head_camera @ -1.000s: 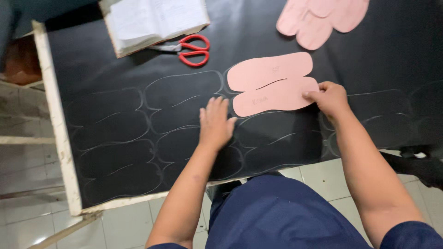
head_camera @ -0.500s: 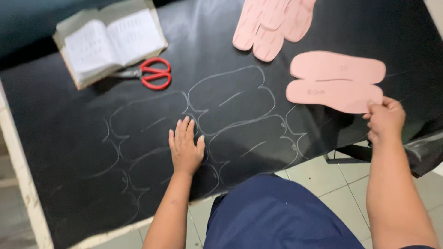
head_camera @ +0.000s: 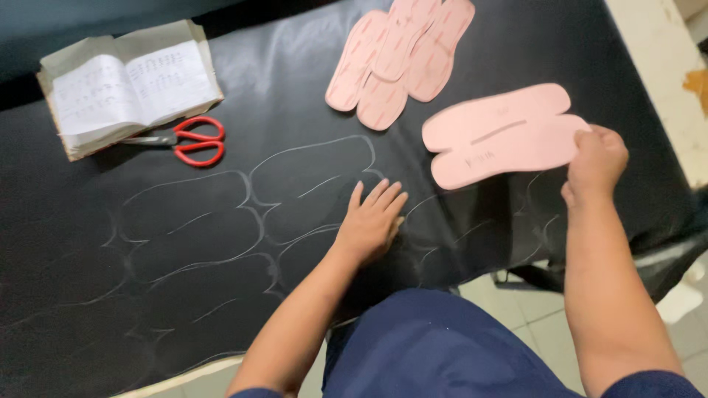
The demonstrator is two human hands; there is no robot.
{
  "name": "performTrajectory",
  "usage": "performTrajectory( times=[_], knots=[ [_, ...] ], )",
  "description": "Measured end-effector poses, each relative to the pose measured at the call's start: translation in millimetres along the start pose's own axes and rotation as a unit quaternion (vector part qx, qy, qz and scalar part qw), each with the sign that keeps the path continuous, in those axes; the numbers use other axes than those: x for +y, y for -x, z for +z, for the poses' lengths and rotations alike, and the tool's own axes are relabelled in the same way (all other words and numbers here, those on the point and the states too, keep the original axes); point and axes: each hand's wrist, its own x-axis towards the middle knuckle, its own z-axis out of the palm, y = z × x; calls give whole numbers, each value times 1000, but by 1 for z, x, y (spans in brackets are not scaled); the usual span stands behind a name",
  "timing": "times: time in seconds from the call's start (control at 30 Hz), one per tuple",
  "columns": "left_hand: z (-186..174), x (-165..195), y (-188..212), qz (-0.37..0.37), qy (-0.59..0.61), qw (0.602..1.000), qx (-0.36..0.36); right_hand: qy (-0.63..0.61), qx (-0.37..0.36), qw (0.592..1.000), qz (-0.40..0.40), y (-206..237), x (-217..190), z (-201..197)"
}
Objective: The person traces shoe insole templates onto a black sheet using a pencil, then cuts out the traced shapes with scissors. They roll the remaining sheet and place it aside, then repeat the tracing process with additional templates.
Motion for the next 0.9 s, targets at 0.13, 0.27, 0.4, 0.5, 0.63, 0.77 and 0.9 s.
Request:
performTrajectory(
  times=[0.13, 0.27, 0.4, 0.5, 0.63, 0.77, 0.9],
  knots=[
    [32, -2, -100, 16, -60, 994, -94, 20, -17, 998, 61, -41, 14, -49],
    [46, -22, -187, -16, -85, 982, -169, 68, -64, 984, 150, -46, 25, -99],
    [41, -53, -226, -177, -95, 957, -208, 51, -100, 969, 222, -54, 25, -137],
    [38, -75, -218, -268, -178, 936, -143, 20, -145, 959, 244, -67, 28, -145],
    [55, -66, -170, -320, -192, 927, -44, 19, -204, 951, 230, -79, 36, -128],
    [71, -10, -117, -316, -152, 935, 46, -44, -249, 938, 238, -78, 35, -87],
    [80, 65, -67, -248, -111, 959, -80, -88, -268, 915, 290, -67, 26, -40]
  ],
)
